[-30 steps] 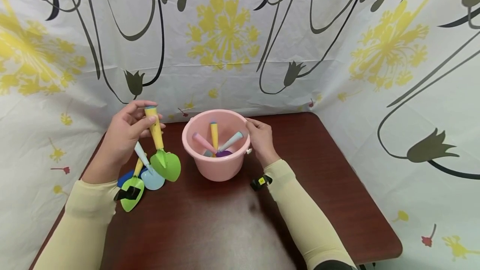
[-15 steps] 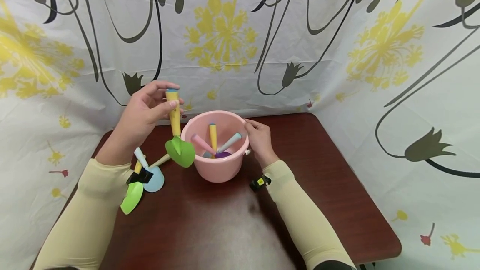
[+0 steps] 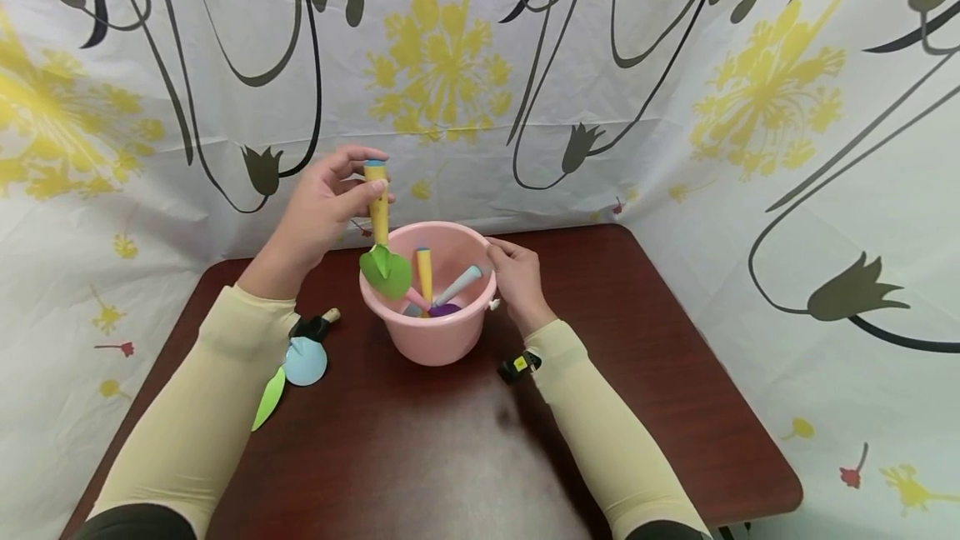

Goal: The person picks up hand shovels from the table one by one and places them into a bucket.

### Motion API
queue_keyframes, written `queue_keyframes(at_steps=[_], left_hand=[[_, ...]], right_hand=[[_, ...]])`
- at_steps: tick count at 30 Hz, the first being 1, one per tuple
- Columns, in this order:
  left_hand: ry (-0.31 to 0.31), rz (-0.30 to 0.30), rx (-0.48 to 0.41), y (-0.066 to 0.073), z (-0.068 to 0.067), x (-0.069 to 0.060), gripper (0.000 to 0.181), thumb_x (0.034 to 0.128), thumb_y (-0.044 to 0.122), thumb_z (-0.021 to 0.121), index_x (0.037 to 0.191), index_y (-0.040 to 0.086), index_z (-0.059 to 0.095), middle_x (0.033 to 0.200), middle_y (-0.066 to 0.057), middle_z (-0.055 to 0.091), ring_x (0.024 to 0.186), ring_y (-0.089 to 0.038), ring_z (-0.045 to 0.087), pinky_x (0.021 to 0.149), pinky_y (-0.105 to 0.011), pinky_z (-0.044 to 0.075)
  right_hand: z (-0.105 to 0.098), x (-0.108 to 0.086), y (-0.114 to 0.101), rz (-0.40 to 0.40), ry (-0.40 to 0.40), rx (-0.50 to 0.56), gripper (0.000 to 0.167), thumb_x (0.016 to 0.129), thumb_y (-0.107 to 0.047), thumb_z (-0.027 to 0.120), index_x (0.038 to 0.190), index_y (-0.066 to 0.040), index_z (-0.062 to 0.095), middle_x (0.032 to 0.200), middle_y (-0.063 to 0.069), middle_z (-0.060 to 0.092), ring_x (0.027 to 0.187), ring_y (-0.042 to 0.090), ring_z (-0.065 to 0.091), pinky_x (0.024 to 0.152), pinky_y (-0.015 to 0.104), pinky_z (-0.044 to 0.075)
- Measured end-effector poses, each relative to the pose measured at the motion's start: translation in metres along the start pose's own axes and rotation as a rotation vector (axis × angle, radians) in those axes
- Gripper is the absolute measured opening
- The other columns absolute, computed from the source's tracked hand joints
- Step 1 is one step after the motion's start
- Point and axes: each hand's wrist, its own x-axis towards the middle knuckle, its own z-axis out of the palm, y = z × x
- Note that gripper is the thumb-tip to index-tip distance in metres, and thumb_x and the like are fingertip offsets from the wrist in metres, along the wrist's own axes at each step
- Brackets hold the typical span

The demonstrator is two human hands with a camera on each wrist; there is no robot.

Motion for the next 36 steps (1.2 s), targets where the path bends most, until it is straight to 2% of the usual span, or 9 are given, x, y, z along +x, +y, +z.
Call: queue_keyframes(at_steps=[5, 9, 18, 25, 30, 36], left_hand=[[-0.032, -0.033, -0.015, -0.014, 0.001, 0.01, 0.036, 0.1093, 0.013, 0.071, 0.144, 0.009, 0.065, 0.126, -0.018, 0.065, 0.104, -0.03, 0.076, 0.088, -0.036, 0.065], [-0.06, -0.068, -0.004, -0.023, 0.005, 0.016, 0.035, 0.1098, 0.013, 0.07, 0.144, 0.007, 0.065, 0.125, -0.017, 0.064, 0.107, -0.034, 0.075, 0.087, -0.036, 0.065], [-0.165, -0.172, 0.111, -0.035, 0.014, 0.026, 0.032, 0.1122, 0.016, 0.067, 0.144, 0.012, 0.063, 0.129, -0.016, 0.063, 0.11, -0.031, 0.074, 0.091, -0.042, 0.065], [-0.218, -0.237, 0.17, -0.045, 0.02, 0.033, 0.031, 0.1127, 0.015, 0.066, 0.143, 0.011, 0.063, 0.124, -0.019, 0.061, 0.11, -0.032, 0.072, 0.091, -0.044, 0.066], [-0.294, -0.304, 0.208, -0.052, 0.024, 0.037, 0.032, 0.1142, 0.014, 0.063, 0.145, 0.01, 0.06, 0.128, -0.019, 0.059, 0.111, -0.032, 0.072, 0.091, -0.043, 0.066], [-0.406, -0.327, 0.283, -0.057, 0.03, 0.038, 0.031, 0.1164, 0.017, 0.058, 0.147, 0.012, 0.058, 0.129, -0.017, 0.061, 0.113, -0.03, 0.071, 0.097, -0.05, 0.063]], right_hand=[[0.001, -0.001, -0.002, 0.01, 0.002, -0.008, 0.032, 0.109, -0.025, 0.066, 0.135, -0.011, 0.08, 0.128, 0.016, 0.078, 0.11, 0.027, 0.077, 0.092, 0.05, 0.065], [0.0, -0.001, -0.002, 0.013, 0.001, -0.002, 0.032, 0.109, -0.024, 0.066, 0.136, -0.011, 0.08, 0.128, 0.017, 0.077, 0.108, 0.028, 0.077, 0.085, 0.044, 0.067], [-0.001, 0.0, -0.002, 0.004, 0.0, -0.003, 0.032, 0.109, -0.024, 0.066, 0.135, -0.011, 0.08, 0.127, 0.017, 0.078, 0.105, 0.03, 0.078, 0.075, 0.037, 0.067], [-0.001, 0.0, 0.0, 0.002, -0.002, -0.009, 0.032, 0.11, -0.025, 0.066, 0.136, -0.012, 0.08, 0.13, 0.015, 0.077, 0.111, 0.031, 0.078, 0.082, 0.039, 0.067], [-0.001, -0.001, -0.001, 0.003, -0.005, -0.012, 0.031, 0.11, -0.025, 0.066, 0.136, -0.013, 0.08, 0.129, 0.015, 0.078, 0.111, 0.034, 0.077, 0.077, 0.033, 0.066], [0.0, -0.003, -0.002, -0.003, -0.004, -0.01, 0.031, 0.11, -0.024, 0.066, 0.135, -0.012, 0.08, 0.128, 0.015, 0.078, 0.109, 0.033, 0.078, 0.079, 0.037, 0.067]])
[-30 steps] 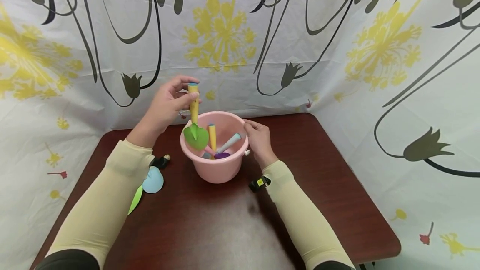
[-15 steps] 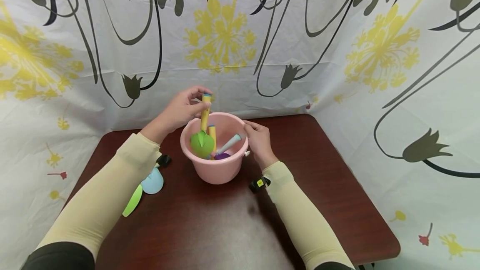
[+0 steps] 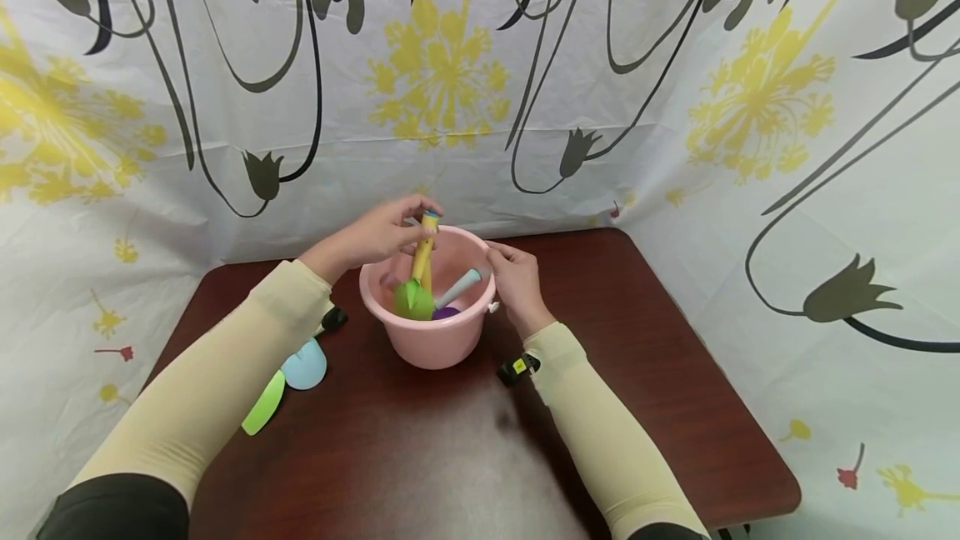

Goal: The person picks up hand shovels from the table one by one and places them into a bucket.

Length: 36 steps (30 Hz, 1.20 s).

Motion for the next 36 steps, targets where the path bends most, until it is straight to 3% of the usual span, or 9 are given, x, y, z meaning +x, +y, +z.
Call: queue_keyframes(at_steps=[5, 9, 11, 17, 24, 32, 36], left_hand=[[-0.037, 0.01, 0.091, -0.006, 0.003, 0.004, 0.032, 0.1167, 0.017, 0.057, 0.147, 0.01, 0.059, 0.123, -0.015, 0.067, 0.109, -0.029, 0.069, 0.097, -0.053, 0.06], [-0.072, 0.015, 0.153, -0.01, 0.007, 0.006, 0.036, 0.1166, 0.016, 0.057, 0.151, 0.006, 0.057, 0.126, -0.014, 0.067, 0.11, -0.029, 0.068, 0.095, -0.049, 0.06], [-0.09, 0.017, 0.183, -0.012, 0.009, 0.007, 0.038, 0.1165, 0.015, 0.056, 0.153, 0.004, 0.056, 0.128, -0.015, 0.066, 0.112, -0.03, 0.067, 0.095, -0.047, 0.059], [-0.127, -0.026, 0.261, -0.018, 0.015, 0.011, 0.038, 0.1162, 0.014, 0.056, 0.152, 0.004, 0.055, 0.131, -0.014, 0.065, 0.114, -0.029, 0.065, 0.096, -0.042, 0.058], [-0.208, -0.04, 0.307, -0.018, 0.015, 0.012, 0.039, 0.1156, 0.014, 0.056, 0.152, 0.002, 0.055, 0.131, -0.013, 0.065, 0.112, -0.028, 0.065, 0.098, -0.042, 0.056], [-0.265, -0.067, 0.387, -0.015, 0.017, 0.015, 0.04, 0.1143, 0.012, 0.055, 0.154, 0.002, 0.056, 0.135, -0.014, 0.065, 0.108, -0.026, 0.067, 0.1, -0.041, 0.056], [-0.284, -0.043, 0.436, -0.012, 0.017, 0.019, 0.04, 0.1134, 0.008, 0.052, 0.153, -0.001, 0.057, 0.134, -0.015, 0.065, 0.106, -0.025, 0.067, 0.099, -0.039, 0.054]], right_hand=[[0.0, 0.001, -0.001, 0.003, -0.001, -0.001, 0.032, 0.11, -0.024, 0.066, 0.136, -0.012, 0.08, 0.129, 0.015, 0.078, 0.111, 0.032, 0.077, 0.088, 0.044, 0.066], [0.0, 0.002, 0.0, 0.004, -0.002, -0.001, 0.032, 0.11, -0.025, 0.066, 0.136, -0.012, 0.08, 0.13, 0.015, 0.077, 0.112, 0.028, 0.078, 0.095, 0.051, 0.064], [-0.001, 0.002, 0.0, 0.002, -0.004, -0.003, 0.032, 0.11, -0.025, 0.066, 0.136, -0.012, 0.08, 0.131, 0.015, 0.077, 0.11, 0.026, 0.078, 0.094, 0.048, 0.065], [0.0, 0.002, 0.002, 0.004, 0.003, 0.001, 0.031, 0.109, -0.025, 0.067, 0.134, -0.013, 0.081, 0.126, 0.016, 0.079, 0.099, 0.024, 0.078, 0.068, 0.03, 0.064], [-0.001, 0.002, 0.002, 0.005, 0.005, 0.0, 0.031, 0.109, -0.025, 0.067, 0.135, -0.013, 0.08, 0.13, 0.013, 0.078, 0.109, 0.026, 0.078, 0.093, 0.05, 0.065], [-0.001, 0.001, 0.002, 0.001, 0.005, 0.009, 0.031, 0.109, -0.025, 0.067, 0.134, -0.013, 0.081, 0.126, 0.016, 0.078, 0.101, 0.028, 0.078, 0.071, 0.035, 0.066], [-0.001, 0.001, 0.001, -0.001, 0.0, 0.008, 0.031, 0.109, -0.025, 0.067, 0.134, -0.012, 0.081, 0.127, 0.016, 0.078, 0.101, 0.026, 0.078, 0.077, 0.039, 0.067]])
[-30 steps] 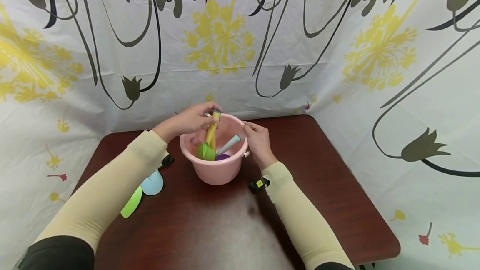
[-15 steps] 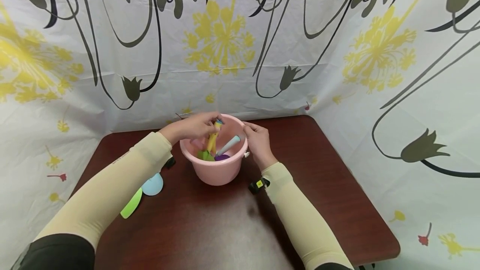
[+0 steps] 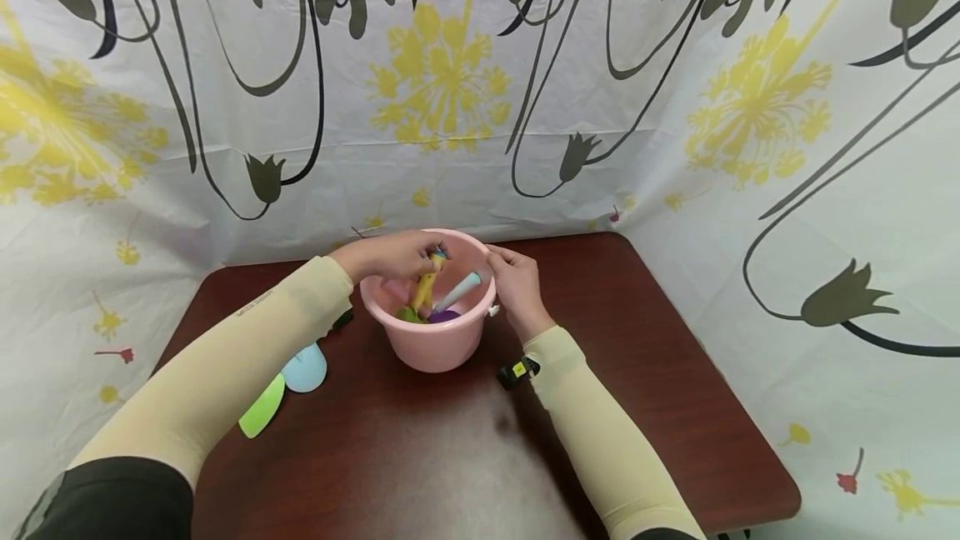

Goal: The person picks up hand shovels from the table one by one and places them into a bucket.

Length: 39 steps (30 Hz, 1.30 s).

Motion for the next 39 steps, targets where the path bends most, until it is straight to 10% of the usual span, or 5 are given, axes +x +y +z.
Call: queue_keyframes(at_steps=[6, 13, 19, 32, 39], left_hand=[[-0.054, -0.017, 0.072, 0.005, -0.004, 0.006, 0.03, 0.1136, 0.007, 0.051, 0.142, 0.001, 0.06, 0.123, -0.014, 0.064, 0.1, -0.025, 0.066, 0.088, -0.035, 0.054], [-0.113, -0.037, 0.134, 0.008, -0.01, 0.015, 0.044, 0.1124, 0.005, 0.05, 0.156, 0.002, 0.054, 0.152, -0.018, 0.059, 0.131, -0.027, 0.058, 0.111, -0.04, 0.05], [-0.093, -0.058, 0.293, 0.009, -0.009, 0.023, 0.04, 0.1139, 0.012, 0.055, 0.152, 0.0, 0.056, 0.134, -0.017, 0.066, 0.115, -0.027, 0.063, 0.1, -0.038, 0.053], [-0.165, -0.104, 0.22, 0.015, -0.002, 0.031, 0.048, 0.1143, 0.011, 0.053, 0.162, 0.02, 0.051, 0.113, -0.01, 0.068, 0.085, -0.023, 0.059, 0.066, -0.029, 0.046], [-0.186, -0.079, 0.211, 0.015, -0.002, 0.032, 0.052, 0.1147, 0.01, 0.054, 0.165, 0.023, 0.047, 0.123, -0.011, 0.059, 0.095, -0.027, 0.062, 0.069, -0.033, 0.053]], right_hand=[[0.0, -0.001, 0.0, -0.009, -0.003, 0.002, 0.032, 0.109, -0.024, 0.067, 0.134, -0.012, 0.081, 0.127, 0.016, 0.078, 0.102, 0.025, 0.077, 0.079, 0.04, 0.067], [0.0, -0.001, -0.001, -0.007, -0.006, -0.002, 0.032, 0.109, -0.025, 0.067, 0.136, -0.013, 0.08, 0.129, 0.015, 0.078, 0.103, 0.024, 0.078, 0.077, 0.039, 0.067], [0.002, 0.0, -0.001, -0.015, -0.015, 0.0, 0.032, 0.109, -0.024, 0.067, 0.135, -0.012, 0.08, 0.131, 0.015, 0.077, 0.109, 0.025, 0.077, 0.079, 0.034, 0.066], [0.001, 0.001, 0.001, -0.014, 0.002, 0.018, 0.031, 0.108, -0.023, 0.068, 0.134, -0.01, 0.081, 0.13, 0.016, 0.077, 0.108, 0.023, 0.077, 0.082, 0.035, 0.066], [0.001, 0.002, 0.002, -0.017, -0.002, 0.015, 0.031, 0.109, -0.024, 0.068, 0.133, -0.01, 0.081, 0.129, 0.015, 0.078, 0.107, 0.022, 0.077, 0.086, 0.04, 0.066]])
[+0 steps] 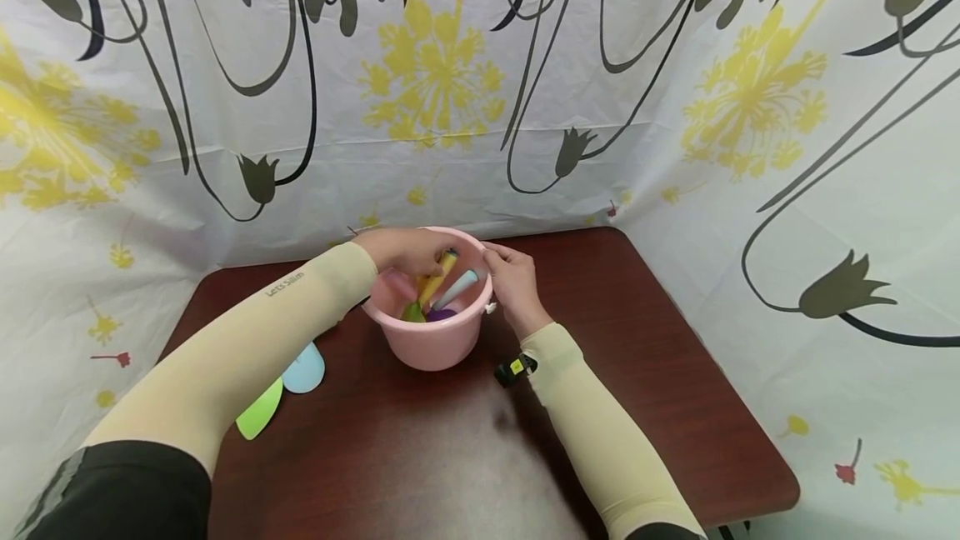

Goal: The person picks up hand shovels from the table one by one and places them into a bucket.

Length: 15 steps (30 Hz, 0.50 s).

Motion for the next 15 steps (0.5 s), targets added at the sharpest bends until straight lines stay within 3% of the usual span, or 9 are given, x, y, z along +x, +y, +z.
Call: queue_keyframes(at_steps=[3, 6, 10, 15], left_hand=[[-0.034, -0.005, -0.139, -0.002, 0.0, -0.004, 0.054, 0.1155, 0.008, 0.05, 0.167, 0.025, 0.044, 0.136, -0.011, 0.056, 0.112, -0.03, 0.062, 0.085, -0.043, 0.062], [-0.059, 0.006, -0.203, -0.004, -0.001, -0.008, 0.06, 0.1144, 0.005, 0.047, 0.17, 0.027, 0.041, 0.148, -0.009, 0.054, 0.133, -0.027, 0.055, 0.103, -0.046, 0.058], [-0.032, 0.002, -0.157, -0.007, -0.003, -0.011, 0.061, 0.1111, 0.005, 0.052, 0.169, 0.02, 0.042, 0.159, -0.01, 0.054, 0.147, -0.024, 0.049, 0.115, -0.038, 0.048], [0.013, 0.024, -0.124, -0.006, -0.008, -0.018, 0.052, 0.1125, 0.013, 0.055, 0.164, 0.01, 0.049, 0.16, -0.011, 0.055, 0.148, -0.028, 0.052, 0.119, -0.044, 0.046]], right_hand=[[0.0, 0.0, 0.0, 0.005, 0.004, -0.002, 0.031, 0.108, -0.023, 0.068, 0.133, -0.01, 0.081, 0.128, 0.015, 0.078, 0.101, 0.019, 0.077, 0.079, 0.035, 0.066], [0.001, 0.0, 0.0, 0.002, 0.01, -0.001, 0.031, 0.107, -0.022, 0.068, 0.132, -0.009, 0.081, 0.126, 0.017, 0.078, 0.092, 0.016, 0.077, 0.069, 0.03, 0.064], [0.0, 0.0, 0.0, -0.002, 0.01, 0.001, 0.031, 0.108, -0.022, 0.067, 0.133, -0.009, 0.081, 0.125, 0.018, 0.078, 0.086, 0.016, 0.076, 0.059, 0.026, 0.06], [-0.001, -0.001, 0.0, 0.005, 0.006, -0.002, 0.031, 0.109, -0.024, 0.068, 0.133, -0.01, 0.081, 0.126, 0.018, 0.077, 0.089, 0.018, 0.077, 0.064, 0.03, 0.063]])
